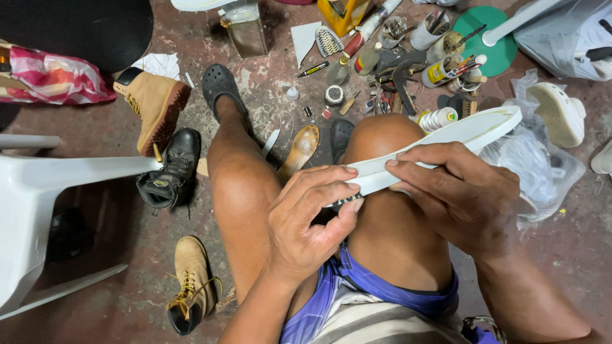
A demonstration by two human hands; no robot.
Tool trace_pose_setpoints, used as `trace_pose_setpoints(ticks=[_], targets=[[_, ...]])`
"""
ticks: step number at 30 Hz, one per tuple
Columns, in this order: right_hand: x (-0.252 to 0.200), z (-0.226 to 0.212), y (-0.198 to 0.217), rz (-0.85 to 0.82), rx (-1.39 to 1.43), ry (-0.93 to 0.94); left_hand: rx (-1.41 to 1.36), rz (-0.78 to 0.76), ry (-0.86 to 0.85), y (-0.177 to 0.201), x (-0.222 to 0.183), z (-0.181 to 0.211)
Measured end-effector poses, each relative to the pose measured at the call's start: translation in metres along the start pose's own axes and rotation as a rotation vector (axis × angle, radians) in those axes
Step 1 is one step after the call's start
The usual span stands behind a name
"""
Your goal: The person applies adhesive from a bottle onto the rim of a white shoe sole and then presses a decorative strap onto the side of the sole.
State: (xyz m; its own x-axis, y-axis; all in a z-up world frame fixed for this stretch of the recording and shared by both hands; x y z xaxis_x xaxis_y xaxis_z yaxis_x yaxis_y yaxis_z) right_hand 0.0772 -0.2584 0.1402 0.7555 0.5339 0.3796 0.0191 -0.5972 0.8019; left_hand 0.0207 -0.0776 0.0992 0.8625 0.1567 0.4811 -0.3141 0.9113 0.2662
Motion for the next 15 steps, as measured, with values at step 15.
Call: trace_pose_setpoints(ticks=[15], targets=[[-0.002,-0.0014,0.001,0.03,0.015,0.057,0.004,0.02,0.033,-0.0022,-0.0024,0.0024]])
Point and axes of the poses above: each hand's wrist, its own x-axis towards the middle knuckle, its own y-axis out of the back of the hand, z = x × y, the point moved 7 cm from there along x, towards the middle knuckle, and after that the axes turned 5 degrees about x, right-handed, at the moved point
